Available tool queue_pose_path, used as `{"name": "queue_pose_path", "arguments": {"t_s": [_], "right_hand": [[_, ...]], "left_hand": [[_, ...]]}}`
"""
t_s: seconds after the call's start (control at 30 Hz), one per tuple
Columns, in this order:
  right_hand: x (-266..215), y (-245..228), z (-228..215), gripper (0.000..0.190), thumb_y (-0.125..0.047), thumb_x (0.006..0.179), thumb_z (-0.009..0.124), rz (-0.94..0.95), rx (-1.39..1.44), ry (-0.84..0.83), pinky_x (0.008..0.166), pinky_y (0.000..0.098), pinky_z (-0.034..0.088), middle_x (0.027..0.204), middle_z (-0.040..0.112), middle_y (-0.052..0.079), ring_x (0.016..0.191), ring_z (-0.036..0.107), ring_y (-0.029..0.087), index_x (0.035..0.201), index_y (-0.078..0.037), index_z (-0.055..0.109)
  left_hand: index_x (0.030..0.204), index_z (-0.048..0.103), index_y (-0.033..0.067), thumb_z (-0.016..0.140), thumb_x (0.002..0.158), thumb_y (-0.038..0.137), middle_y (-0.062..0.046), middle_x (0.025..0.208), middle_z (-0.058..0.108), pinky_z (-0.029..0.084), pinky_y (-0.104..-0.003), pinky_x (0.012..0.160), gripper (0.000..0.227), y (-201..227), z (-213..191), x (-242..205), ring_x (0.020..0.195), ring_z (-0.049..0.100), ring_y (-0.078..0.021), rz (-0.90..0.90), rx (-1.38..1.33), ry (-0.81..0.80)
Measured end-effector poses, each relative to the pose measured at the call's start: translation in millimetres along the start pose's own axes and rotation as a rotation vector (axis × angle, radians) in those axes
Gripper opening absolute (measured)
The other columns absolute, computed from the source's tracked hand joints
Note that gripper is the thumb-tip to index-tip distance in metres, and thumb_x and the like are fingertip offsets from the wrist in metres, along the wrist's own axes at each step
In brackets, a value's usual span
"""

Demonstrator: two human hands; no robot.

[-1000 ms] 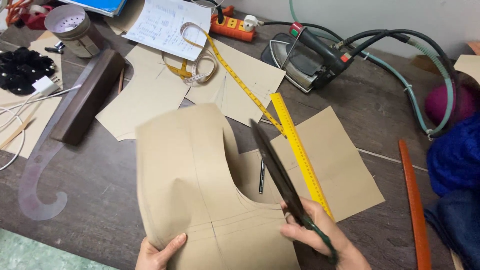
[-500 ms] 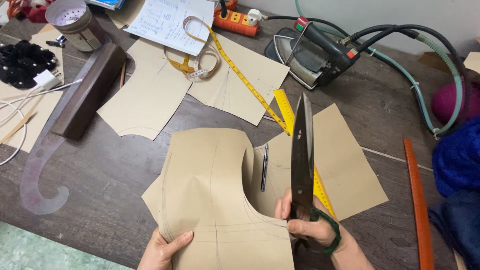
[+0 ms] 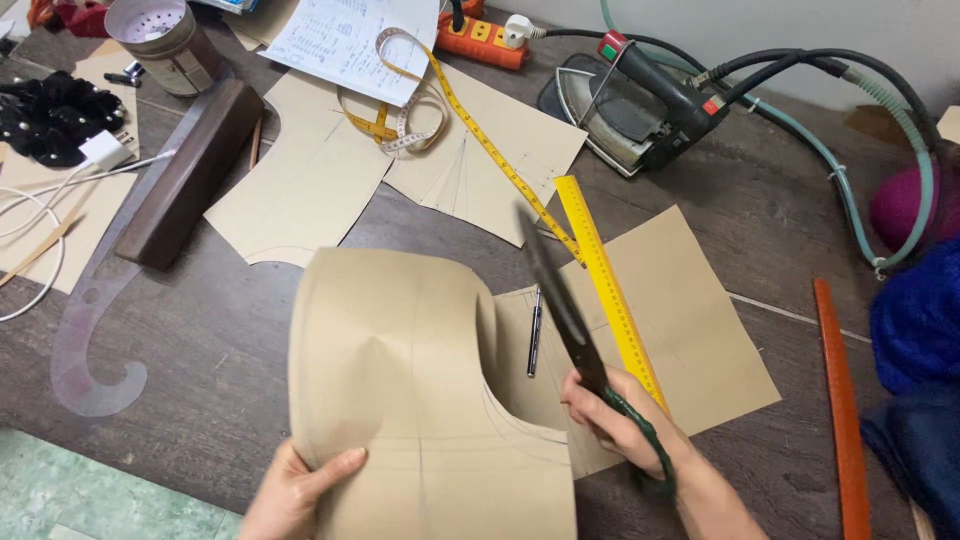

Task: The person uses large shears to cut a pattern piece from brown paper along a marked line. They then use a pen to trace the outline of the cut piece onto another sheet of paper, aligning the edges carefully.

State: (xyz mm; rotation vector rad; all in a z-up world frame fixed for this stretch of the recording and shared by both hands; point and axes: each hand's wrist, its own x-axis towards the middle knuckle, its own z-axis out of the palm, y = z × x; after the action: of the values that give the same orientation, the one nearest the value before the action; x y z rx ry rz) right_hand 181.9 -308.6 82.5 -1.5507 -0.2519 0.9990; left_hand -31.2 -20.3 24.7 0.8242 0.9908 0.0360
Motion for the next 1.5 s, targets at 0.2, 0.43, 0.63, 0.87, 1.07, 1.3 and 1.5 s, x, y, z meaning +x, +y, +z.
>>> {"name": "queue_pose_path", "arguments": {"t_s": [0.2, 0.43, 0.63, 0.87, 1.07, 1.3, 1.5], "right_hand": [[-33.6, 40.1, -10.0, 0.063, -0.059, 0.086, 0.033, 0.384, 0.026, -0.169, 0.038, 0.0206, 0.020, 0.069, 0.038, 0.001, 0.047, 0.023, 0.007, 0.108, -0.006, 0.061], [-40.1, 132.9, -15.4, 0.065, -0.070, 0.084, 0.030, 0.751, 0.727, -0.420, 0.057, 0.0272, 0.023, 0.092, 0.036, 0.010, 0.059, 0.024, 0.016, 0.091, -0.005, 0.034], [-27.8, 122.3, 18.0, 0.077, -0.064, 0.084, 0.033, 0.513, 0.606, -0.369, 0.045, 0.0241, 0.034, 0.076, 0.038, 0.009, 0.053, 0.031, 0.011, 0.121, 0.002, 0.049], [-19.7, 114.9, 23.3, 0.063, -0.059, 0.089, 0.032, 0.655, 0.225, -0.204, 0.040, 0.0219, 0.020, 0.071, 0.035, 0.002, 0.049, 0.022, 0.008, 0.113, -0.006, 0.057], [-18.3, 64.0, 34.1, 0.054, -0.055, 0.091, 0.031, 0.724, -0.178, -0.095, 0.043, 0.0193, 0.019, 0.071, 0.035, -0.001, 0.052, 0.025, 0.008, 0.107, -0.014, 0.062], [-19.0, 88.5, 16.0, 0.056, -0.057, 0.089, 0.027, 0.664, -0.305, -0.171, 0.041, 0.0187, 0.021, 0.069, 0.032, -0.003, 0.050, 0.023, 0.007, 0.113, -0.020, 0.061], [-24.0, 90.3, 7.0, 0.058, -0.056, 0.087, 0.033, 0.640, -0.121, -0.169, 0.037, 0.0206, 0.016, 0.068, 0.037, 0.001, 0.048, 0.023, 0.009, 0.109, -0.011, 0.064]], "left_hand": [[0.106, 0.071, -0.0201, 0.070, 0.070, -0.007, -0.031, 0.103, 0.076, 0.056, -0.049, 0.078, 0.039, 66.8, -3.6, -14.2, 0.089, 0.069, -0.0376, 0.027, 0.324, -0.018], [0.103, 0.071, -0.0191, 0.073, 0.069, -0.005, -0.031, 0.098, 0.078, 0.058, -0.049, 0.073, 0.037, 88.1, -31.9, -5.9, 0.084, 0.072, -0.0390, -0.104, 0.434, -0.158], [0.099, 0.076, -0.0150, 0.080, 0.064, 0.002, -0.024, 0.095, 0.081, 0.057, -0.041, 0.069, 0.039, 89.0, -61.9, 0.7, 0.080, 0.073, -0.0316, -0.293, 0.614, -0.243], [0.105, 0.063, 0.0075, 0.087, 0.058, 0.038, -0.007, 0.103, 0.074, 0.050, -0.034, 0.077, 0.061, 59.2, -98.0, 34.4, 0.095, 0.068, -0.0230, -0.330, 1.350, 0.056], [0.118, 0.050, 0.0185, 0.082, 0.058, 0.063, -0.010, 0.119, 0.056, 0.048, -0.050, 0.083, 0.081, 30.2, -51.2, 26.5, 0.108, 0.058, -0.0328, 0.441, 1.880, 0.276], [0.140, 0.046, 0.0303, 0.038, 0.096, 0.045, -0.013, 0.151, 0.034, 0.012, -0.071, 0.105, 0.047, -16.5, 45.5, 76.3, 0.142, 0.023, -0.0349, 0.928, 1.648, 0.076], [0.144, 0.041, 0.0371, 0.045, 0.094, 0.049, -0.006, 0.158, 0.024, 0.015, -0.075, 0.104, 0.052, -37.4, 42.7, 86.5, 0.146, 0.017, -0.0324, 1.082, 1.731, 0.222]]}}
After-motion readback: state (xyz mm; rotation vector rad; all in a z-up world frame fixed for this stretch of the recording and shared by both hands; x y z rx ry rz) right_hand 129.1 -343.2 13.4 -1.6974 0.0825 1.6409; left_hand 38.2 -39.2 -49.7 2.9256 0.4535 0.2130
